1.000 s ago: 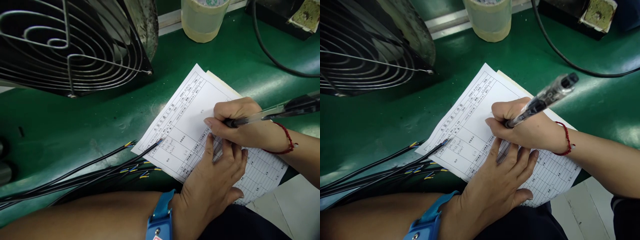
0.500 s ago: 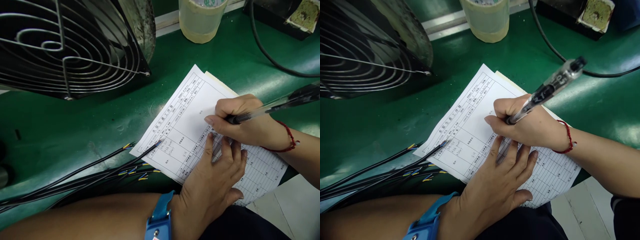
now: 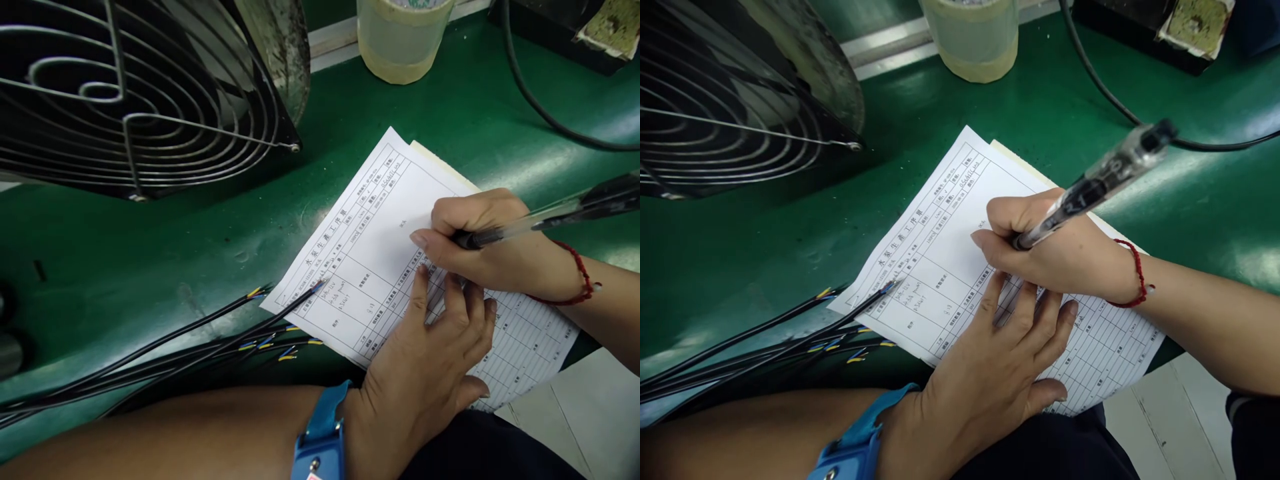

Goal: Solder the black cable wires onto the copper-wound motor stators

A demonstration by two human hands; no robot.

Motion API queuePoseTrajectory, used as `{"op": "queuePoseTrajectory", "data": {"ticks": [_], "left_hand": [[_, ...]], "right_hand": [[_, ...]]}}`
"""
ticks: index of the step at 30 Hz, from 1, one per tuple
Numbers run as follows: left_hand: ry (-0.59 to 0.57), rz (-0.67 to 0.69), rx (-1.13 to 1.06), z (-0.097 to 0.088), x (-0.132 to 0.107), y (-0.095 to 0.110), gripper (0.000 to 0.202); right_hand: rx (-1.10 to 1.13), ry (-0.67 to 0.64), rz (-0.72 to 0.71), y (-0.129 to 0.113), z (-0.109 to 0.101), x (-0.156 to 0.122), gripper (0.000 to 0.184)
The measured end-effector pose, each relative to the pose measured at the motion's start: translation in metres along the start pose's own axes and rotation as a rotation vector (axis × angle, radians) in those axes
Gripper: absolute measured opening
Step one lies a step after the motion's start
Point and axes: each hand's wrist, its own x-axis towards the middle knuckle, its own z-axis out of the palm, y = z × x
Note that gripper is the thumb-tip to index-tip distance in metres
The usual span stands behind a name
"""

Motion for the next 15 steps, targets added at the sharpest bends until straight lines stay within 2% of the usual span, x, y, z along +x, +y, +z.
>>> {"op": "queuePoseTrajectory", "data": {"ticks": [6, 10, 15], "left_hand": [[-0.001, -0.007, 0.000, 0.0000, -0.0004, 0.0006, 0.075], [-0.010, -0.003, 0.002, -0.0010, 0.0004, 0.0002, 0.074], [-0.002, 0.009, -0.001, -0.0003, 0.0005, -0.0006, 0.074]], "right_hand": [[-0.008, 0.013, -0.044, 0.0010, -0.0004, 0.0006, 0.044], [0.018, -0.026, -0.027, 0.0021, -0.0003, 0.0002, 0.045], [0.038, -0.011, 0.018, 0.0007, -0.0057, 0.0027, 0.046]]}}
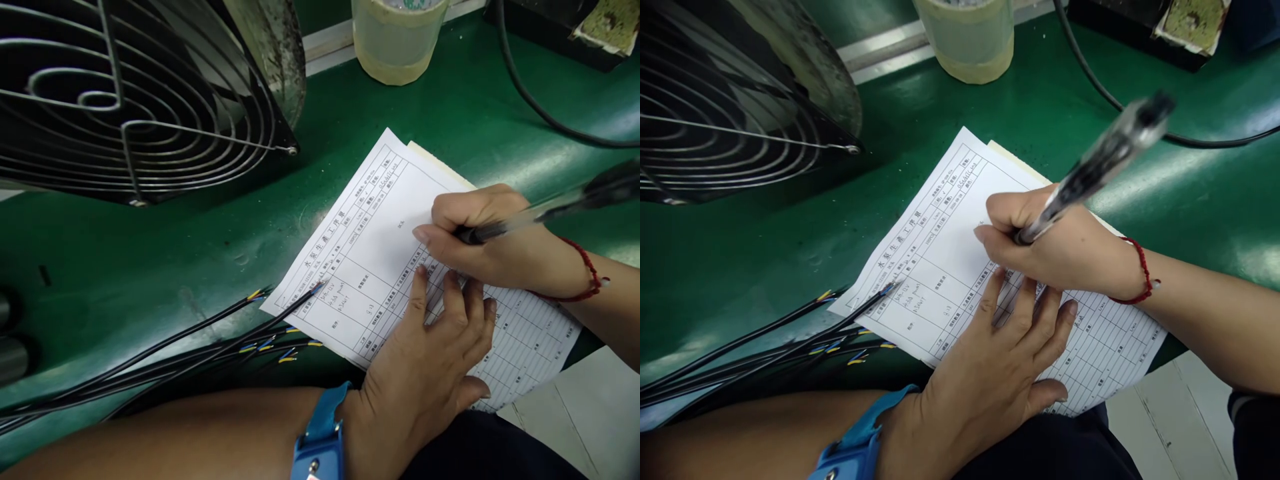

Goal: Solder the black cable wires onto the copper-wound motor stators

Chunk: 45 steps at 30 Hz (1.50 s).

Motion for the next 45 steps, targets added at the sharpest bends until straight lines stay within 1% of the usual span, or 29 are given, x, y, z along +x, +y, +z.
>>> {"op": "queuePoseTrajectory", "data": {"ticks": [3, 5, 9, 17, 22, 25, 28, 37, 45], "left_hand": [[0.008, 0.005, -0.001, 0.001, -0.001, 0.000, 0.074], [0.013, 0.008, 0.002, 0.002, -0.001, 0.000, 0.073], [0.024, 0.013, 0.007, 0.002, -0.001, -0.001, 0.073], [0.034, 0.007, 0.008, 0.003, -0.002, -0.001, 0.074], [0.030, 0.010, 0.011, 0.003, -0.001, 0.000, 0.075], [0.028, 0.013, 0.011, 0.003, -0.001, 0.000, 0.075], [0.033, 0.010, 0.011, 0.003, -0.001, 0.000, 0.075], [0.035, 0.007, 0.008, 0.003, -0.002, -0.001, 0.073], [0.031, 0.011, 0.006, 0.003, -0.001, 0.000, 0.072]], "right_hand": [[0.038, 0.073, 0.048, 0.001, -0.006, 0.002, 0.047], [0.046, 0.107, 0.028, 0.004, -0.008, 0.002, 0.046], [0.016, 0.062, -0.041, 0.011, -0.006, 0.000, 0.042], [0.012, 0.066, -0.001, 0.012, -0.003, 0.001, 0.039], [-0.016, 0.046, -0.018, 0.012, -0.004, 0.001, 0.045], [0.002, 0.062, -0.011, 0.011, -0.004, 0.001, 0.048], [0.016, 0.082, -0.003, 0.012, -0.004, 0.001, 0.046], [0.032, 0.086, 0.010, 0.013, -0.003, 0.001, 0.044], [-0.034, 0.083, -0.029, 0.013, -0.004, 0.002, 0.045]]}}
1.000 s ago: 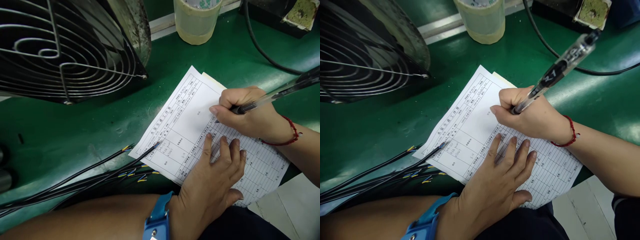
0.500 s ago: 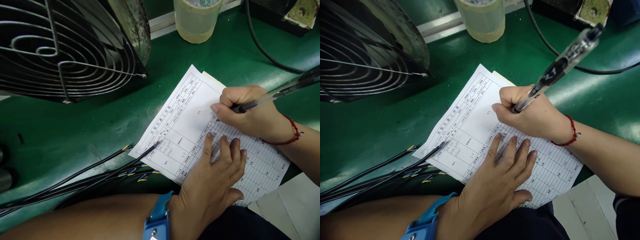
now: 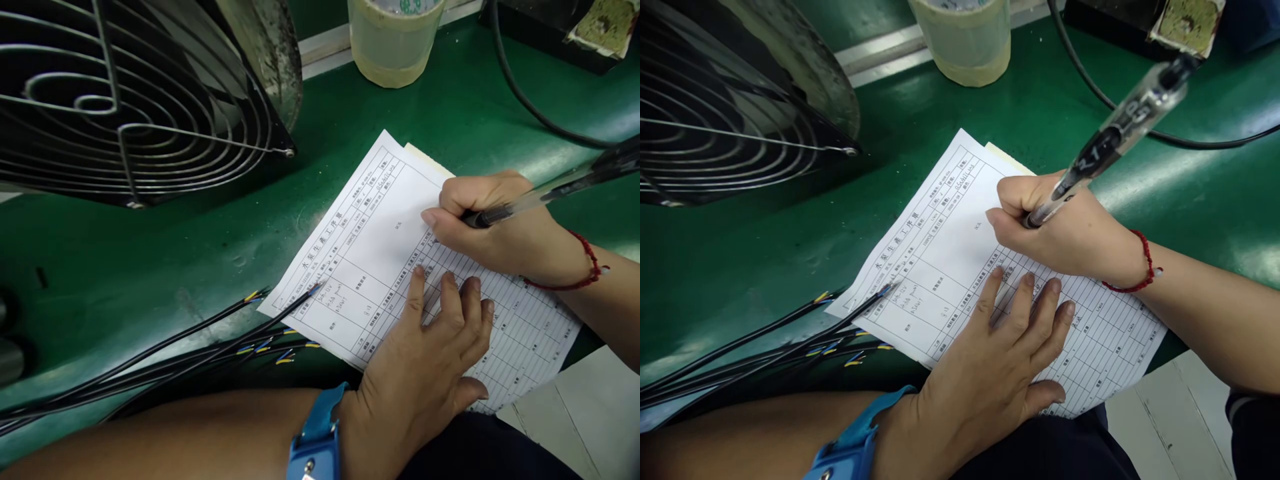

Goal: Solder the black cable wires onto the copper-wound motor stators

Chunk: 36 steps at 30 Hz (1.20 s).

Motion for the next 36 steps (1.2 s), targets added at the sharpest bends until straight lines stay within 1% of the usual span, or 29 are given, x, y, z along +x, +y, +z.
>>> {"op": "queuePoseTrajectory", "data": {"ticks": [4, 8, 15, 20, 27, 32, 36], "left_hand": [[-0.002, 0.001, -0.001, 0.0004, 0.0001, -0.0005, 0.072], [0.003, 0.002, -0.002, -0.0001, -0.0001, -0.0008, 0.073], [-0.019, 0.001, -0.016, -0.0019, 0.0000, -0.0013, 0.073], [-0.021, 0.003, -0.010, -0.0014, -0.0007, -0.0014, 0.072], [-0.014, 0.004, -0.003, -0.0005, -0.0009, -0.0007, 0.073], [-0.020, 0.005, -0.001, -0.0003, -0.0015, -0.0008, 0.071], [-0.024, 0.009, -0.004, -0.0007, -0.0014, -0.0012, 0.072]], "right_hand": [[0.031, 0.031, -0.012, -0.0003, 0.0008, 0.0003, 0.047], [0.031, 0.067, 0.053, -0.0007, 0.0004, 0.0000, 0.047], [0.029, 0.040, 0.077, -0.0038, -0.0007, 0.0010, 0.050], [0.013, 0.004, 0.058, -0.0029, -0.0011, 0.0011, 0.049], [0.044, 0.059, 0.054, -0.0020, -0.0010, 0.0013, 0.046], [0.050, -0.002, 0.075, -0.0022, -0.0021, 0.0012, 0.047], [0.046, -0.012, 0.065, -0.0025, -0.0019, 0.0001, 0.044]]}}
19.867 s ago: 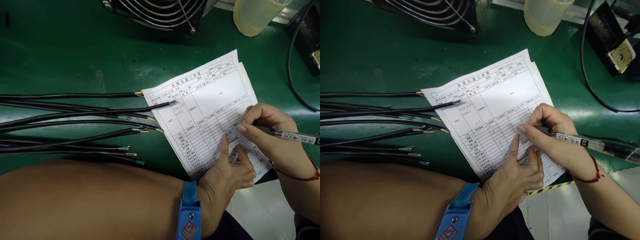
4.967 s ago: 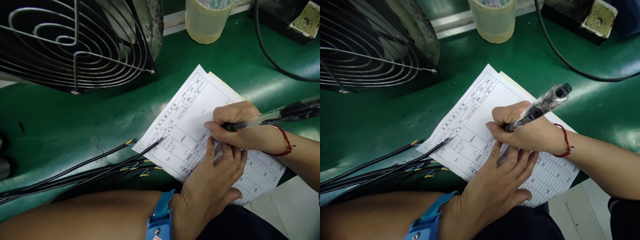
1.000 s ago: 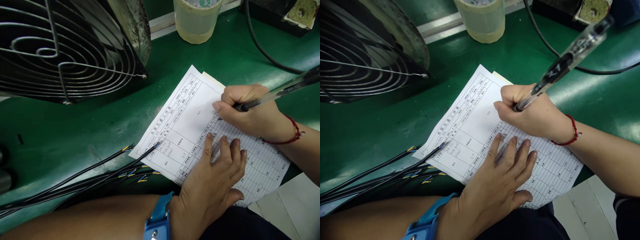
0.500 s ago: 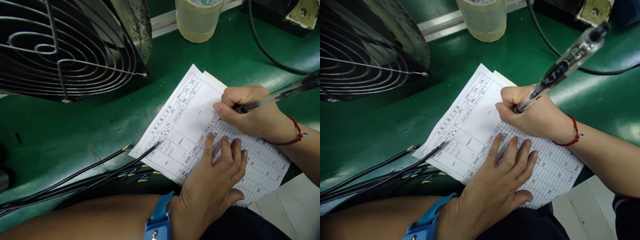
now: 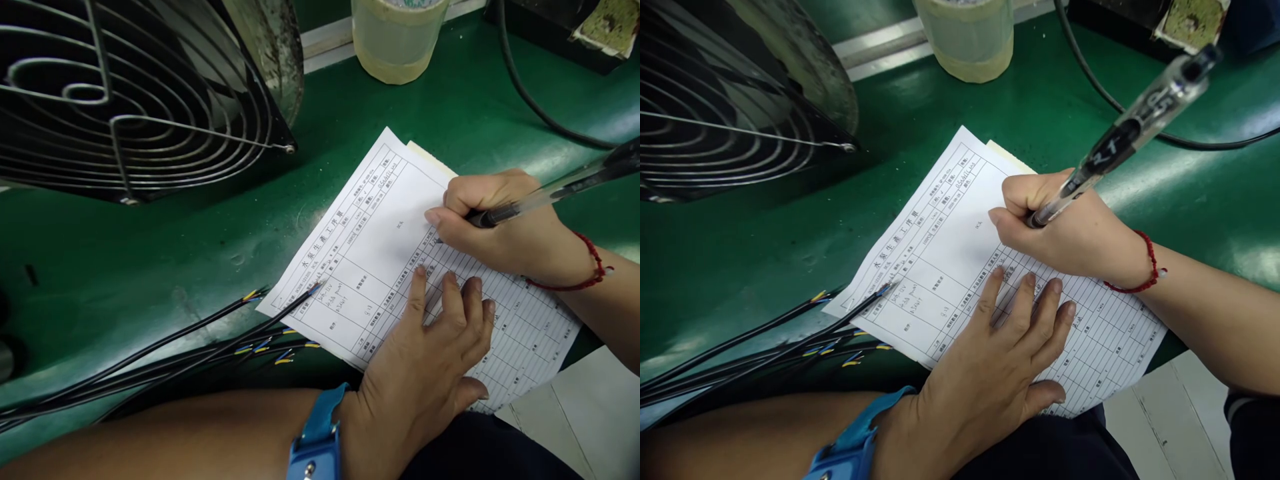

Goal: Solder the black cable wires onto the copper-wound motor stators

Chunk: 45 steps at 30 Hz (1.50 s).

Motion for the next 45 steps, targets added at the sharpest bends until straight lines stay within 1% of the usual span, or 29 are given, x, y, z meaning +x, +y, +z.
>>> {"op": "queuePoseTrajectory", "data": {"ticks": [4, 6, 8, 10, 13, 16, 18, 19, 21, 26, 30, 32, 34, 38, 40, 45], "left_hand": [[-0.006, 0.003, -0.001, 0.000, 0.001, 0.000, 0.071], [0.000, -0.001, 0.003, 0.000, 0.001, 0.000, 0.072], [0.011, -0.006, 0.010, 0.001, 0.001, 0.000, 0.073], [0.016, -0.008, 0.015, 0.001, 0.001, 0.000, 0.073], [0.020, -0.010, 0.014, 0.001, 0.000, 0.001, 0.073], [0.028, -0.020, 0.008, 0.001, 0.001, 0.002, 0.075], [0.034, -0.025, 0.008, 0.002, 0.001, 0.002, 0.075], [0.033, -0.025, 0.009, 0.002, 0.001, 0.002, 0.075], [0.034, -0.024, 0.013, 0.002, 0.001, 0.002, 0.075], [0.051, -0.005, 0.035, 0.002, 0.001, 0.002, 0.080], [0.050, -0.003, 0.043, 0.003, 0.000, 0.002, 0.080], [0.051, -0.005, 0.045, 0.003, 0.000, 0.002, 0.080], [0.047, -0.003, 0.045, 0.003, 0.000, 0.002, 0.079], [0.037, 0.004, 0.039, 0.003, 0.000, 0.001, 0.080], [0.035, 0.005, 0.033, 0.003, 0.000, 0.001, 0.080], [0.051, 0.001, 0.021, 0.005, 0.000, 0.000, 0.081]], "right_hand": [[0.036, 0.028, 0.000, -0.001, 0.000, 0.001, 0.045], [0.072, 0.083, 0.005, 0.000, -0.001, 0.003, 0.046], [0.113, 0.151, 0.039, 0.001, -0.003, 0.005, 0.046], [0.180, 0.163, 0.107, 0.002, -0.007, 0.007, 0.042], [0.299, 0.066, 0.189, 0.004, -0.015, 0.006, 0.032], [0.334, -0.078, 0.168, 0.003, -0.022, 0.001, 0.021], [0.324, -0.153, 0.147, 0.002, -0.024, -0.002, 0.020], [0.315, -0.167, 0.142, 0.001, -0.024, -0.003, 0.023], [0.308, -0.141, 0.117, 0.001, -0.022, -0.006, 0.030], [0.252, -0.083, 0.020, 0.004, -0.012, -0.013, 0.024], [0.151, -0.011, -0.074, 0.009, -0.006, -0.018, 0.037], [0.115, 0.022, -0.110, 0.011, -0.005, -0.018, 0.040], [0.095, 0.035, -0.111, 0.012, -0.004, -0.018, 0.040], [0.089, -0.002, -0.033, 0.009, -0.005, -0.016, 0.041], [0.080, 0.000, -0.012, 0.008, -0.005, -0.017, 0.041], [0.048, 0.001, -0.032, 0.008, -0.004, -0.017, 0.040]]}}
